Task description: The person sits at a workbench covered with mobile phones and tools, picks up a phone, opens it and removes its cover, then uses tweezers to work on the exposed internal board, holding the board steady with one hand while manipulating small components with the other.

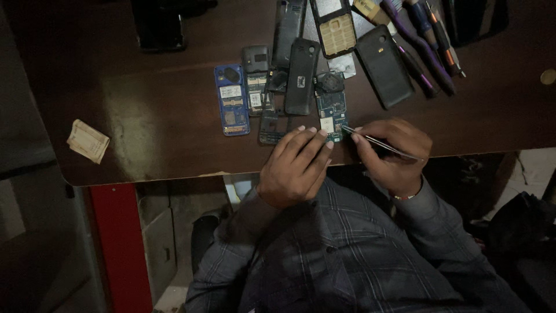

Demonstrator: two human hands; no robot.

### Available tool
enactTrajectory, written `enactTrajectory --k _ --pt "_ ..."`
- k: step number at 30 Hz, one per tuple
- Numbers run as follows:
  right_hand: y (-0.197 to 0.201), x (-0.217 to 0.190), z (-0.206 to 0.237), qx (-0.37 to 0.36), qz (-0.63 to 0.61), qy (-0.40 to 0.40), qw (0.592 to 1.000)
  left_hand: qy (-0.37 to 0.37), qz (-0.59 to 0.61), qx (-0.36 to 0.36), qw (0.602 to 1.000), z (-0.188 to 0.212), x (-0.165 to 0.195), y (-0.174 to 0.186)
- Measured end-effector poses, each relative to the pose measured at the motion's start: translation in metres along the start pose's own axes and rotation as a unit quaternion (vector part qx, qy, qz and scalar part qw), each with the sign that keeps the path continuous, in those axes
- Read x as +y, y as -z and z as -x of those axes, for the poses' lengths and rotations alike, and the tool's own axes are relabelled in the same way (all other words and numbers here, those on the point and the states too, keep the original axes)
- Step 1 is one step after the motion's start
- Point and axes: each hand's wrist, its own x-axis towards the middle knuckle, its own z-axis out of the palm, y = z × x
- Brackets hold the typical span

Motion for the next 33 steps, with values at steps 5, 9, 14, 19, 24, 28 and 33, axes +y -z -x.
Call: enactTrajectory --k 5,9,14,19,24,28,33 --pt "0.0004 0.0021 -0.0031 -0.011 0.006 0.021 1.0 0.004 -0.005 -0.001 1.0 -0.0026 0.0019 0.0016" --pt "-0.0012 0.0031 -0.0043 -0.006 -0.007 0.034 0.999 0.005 -0.003 -0.005 1.0 -0.0027 0.0026 0.0046" --pt "-0.0008 0.0007 -0.0008 -0.01 0.022 0.025 0.999 0.01 0.008 -0.014 1.0 -0.0023 0.0026 0.004" --pt "-0.0013 0.0039 -0.0023 -0.02 0.014 0.028 0.999 0.014 0.01 -0.005 1.0 -0.0013 0.0022 0.0011" --pt "-0.0004 0.0004 -0.0008 -0.008 0.012 0.028 1.0 0.014 0.012 -0.005 1.0 -0.0009 0.0024 0.0021" --pt "-0.0003 -0.0016 -0.0016 -0.01 0.016 0.023 1.0 0.017 0.019 -0.008 1.0 -0.0017 0.003 0.0035" --pt "-0.0008 -0.0003 -0.004 -0.016 0.008 0.029 0.999 0.01 0.008 -0.009 1.0 -0.0031 0.0017 0.0034"
